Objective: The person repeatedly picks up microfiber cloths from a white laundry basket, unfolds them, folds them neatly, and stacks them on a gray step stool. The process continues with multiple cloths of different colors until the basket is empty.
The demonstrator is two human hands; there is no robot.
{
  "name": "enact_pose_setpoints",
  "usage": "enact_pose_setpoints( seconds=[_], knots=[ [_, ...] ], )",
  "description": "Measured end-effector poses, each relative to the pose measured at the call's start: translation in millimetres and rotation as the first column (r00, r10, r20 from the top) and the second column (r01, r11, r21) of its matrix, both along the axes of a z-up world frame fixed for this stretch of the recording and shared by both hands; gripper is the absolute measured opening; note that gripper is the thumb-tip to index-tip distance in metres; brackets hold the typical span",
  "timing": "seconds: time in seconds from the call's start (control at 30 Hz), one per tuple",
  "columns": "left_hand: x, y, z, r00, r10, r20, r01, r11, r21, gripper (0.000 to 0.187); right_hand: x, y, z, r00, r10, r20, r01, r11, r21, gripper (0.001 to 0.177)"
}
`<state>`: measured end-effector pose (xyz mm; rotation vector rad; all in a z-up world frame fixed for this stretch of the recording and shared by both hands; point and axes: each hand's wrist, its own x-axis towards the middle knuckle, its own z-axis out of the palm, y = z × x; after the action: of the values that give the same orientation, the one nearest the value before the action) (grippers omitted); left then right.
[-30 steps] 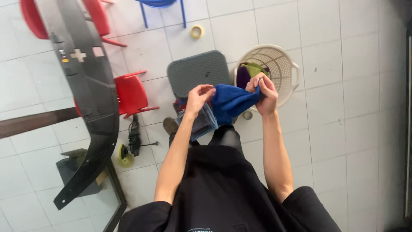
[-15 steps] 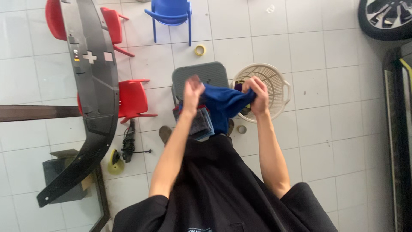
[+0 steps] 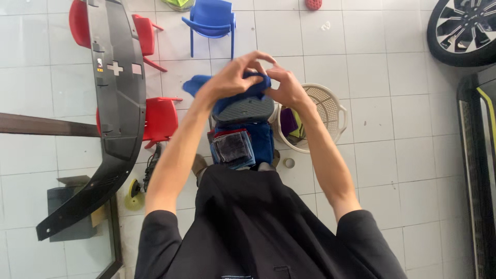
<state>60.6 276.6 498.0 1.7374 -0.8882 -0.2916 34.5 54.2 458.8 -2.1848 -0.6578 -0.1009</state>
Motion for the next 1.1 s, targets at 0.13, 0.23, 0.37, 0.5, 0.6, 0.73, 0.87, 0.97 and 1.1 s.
enact_pose_setpoints(
  seconds=[0.13, 0.23, 0.37, 0.5, 0.6, 0.73, 0.87, 0.97, 1.1],
  knots=[
    [9.3, 30.6, -4.9, 0.989, 0.124, 0.086, -0.141, 0.963, 0.230, 0.060, -0.4, -3.4, 3.6, 0.987, -0.155, -0.033, 0.157, 0.985, 0.076, 0.013],
    [10.0, 65.0, -22.8, 0.876, 0.231, 0.425, -0.370, 0.885, 0.283, 0.026, -6.4, -9.7, 13.9, 0.974, -0.176, 0.146, 0.156, 0.978, 0.135, 0.007],
    [7.2, 107.1, -43.5, 0.783, 0.413, 0.465, -0.575, 0.767, 0.286, 0.014, -9.0, -23.6, 35.0, 0.961, -0.258, 0.100, 0.249, 0.964, 0.093, 0.013],
    [-9.7, 125.6, -50.4, 0.803, 0.491, 0.339, -0.579, 0.779, 0.243, 0.013, -20.9, -43.8, 40.7, 0.973, -0.225, 0.045, 0.230, 0.960, -0.159, 0.014],
    [-16.0, 127.2, -40.2, 0.883, 0.463, 0.075, -0.469, 0.878, 0.098, 0.016, -22.7, -60.0, 38.9, 0.968, -0.250, 0.022, 0.241, 0.902, -0.358, 0.014],
    [-24.5, 126.5, -23.6, 0.803, 0.537, -0.257, -0.479, 0.839, 0.258, 0.019, -26.6, -80.0, 42.0, 0.950, -0.309, 0.038, 0.288, 0.823, -0.490, 0.015],
    [-25.0, 124.1, -27.1, 0.859, 0.455, -0.234, -0.476, 0.879, -0.041, 0.017, -33.7, -101.1, 51.3, 0.921, -0.387, -0.054, 0.338, 0.858, -0.386, 0.021],
    [-13.4, 125.6, -41.2, 0.797, 0.521, -0.304, -0.582, 0.797, -0.162, 0.015, -30.5, -115.5, 51.9, 0.853, -0.453, -0.259, 0.395, 0.885, -0.246, 0.022],
    [21.3, 114.1, -61.8, 0.776, 0.612, -0.151, -0.626, 0.719, -0.303, 0.015, -4.6, -112.3, 31.0, 0.820, -0.512, -0.256, 0.536, 0.844, 0.029, 0.017]
  ],
)
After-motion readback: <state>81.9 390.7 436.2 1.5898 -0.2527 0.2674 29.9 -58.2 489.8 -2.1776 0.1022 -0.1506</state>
